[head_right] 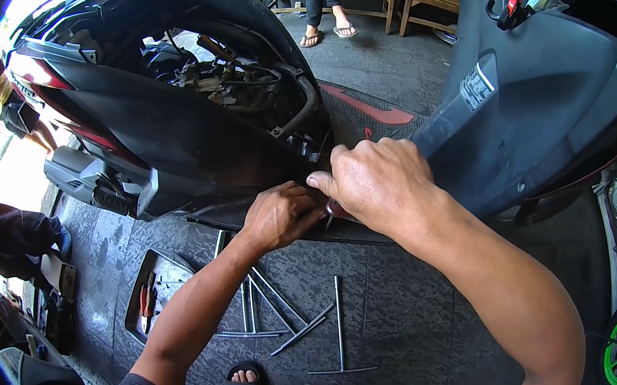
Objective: Dismantling parts of a motorcycle's plastic fairing or bodywork using a screwdriver.
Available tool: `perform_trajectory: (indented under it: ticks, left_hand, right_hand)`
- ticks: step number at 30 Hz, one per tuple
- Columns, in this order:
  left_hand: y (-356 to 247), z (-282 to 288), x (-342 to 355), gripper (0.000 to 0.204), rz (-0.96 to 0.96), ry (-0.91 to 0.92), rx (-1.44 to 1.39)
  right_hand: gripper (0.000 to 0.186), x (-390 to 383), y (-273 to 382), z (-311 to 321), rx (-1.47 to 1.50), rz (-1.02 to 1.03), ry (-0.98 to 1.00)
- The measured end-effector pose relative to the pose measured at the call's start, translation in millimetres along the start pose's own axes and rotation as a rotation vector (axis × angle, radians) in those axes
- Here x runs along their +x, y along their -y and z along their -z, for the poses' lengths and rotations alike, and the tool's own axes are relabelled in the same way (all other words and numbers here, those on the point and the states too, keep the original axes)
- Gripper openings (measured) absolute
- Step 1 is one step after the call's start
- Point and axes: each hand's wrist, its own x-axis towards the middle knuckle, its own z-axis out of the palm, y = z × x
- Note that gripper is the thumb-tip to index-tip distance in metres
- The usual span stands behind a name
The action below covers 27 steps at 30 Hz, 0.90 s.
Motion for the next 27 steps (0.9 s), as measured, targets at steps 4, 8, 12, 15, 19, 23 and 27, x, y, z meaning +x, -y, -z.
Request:
perform_trajectory:
  ticks: [4,8,12,15,19,23,27]
  left_hand:
    - [2,0,1,0.019,-0.002,0.034,-0.003]
    - [-1,1,3,0.019,-0.002,0.046,0.021]
    - [0,1,0,0.019,0.004,-0.016,-0.036]
    - [-2,2,0,0.021,0.005,-0.026,-0.043]
    - [-8,0,-3,0.023,0.014,-0.152,-0.029]
    - [-5,-3,-7,0.027,-0.161,-0.357,0.175]
    - [-31,-18,-20,0.028,0.132,-0.404,0.252]
  right_hand:
    - [0.032,7,-23,-37,0.056,0.438,-0.445]
    - [0.029,-1,-1,0,0.115,0.205,-0.159]
    - [0.030,0,-3,0,0.013,0.115,0.008]
    - [0.030,-1,-17,-20,0.105,0.309,-0.137]
    - [0.032,1,-5,-2,0.026,0.143,-0.021]
    - [0.034,6,-21,-31,0.104,0.324,-0.246]
    - [0.034,-4,-13,-28,0.097,0.361,-0.380]
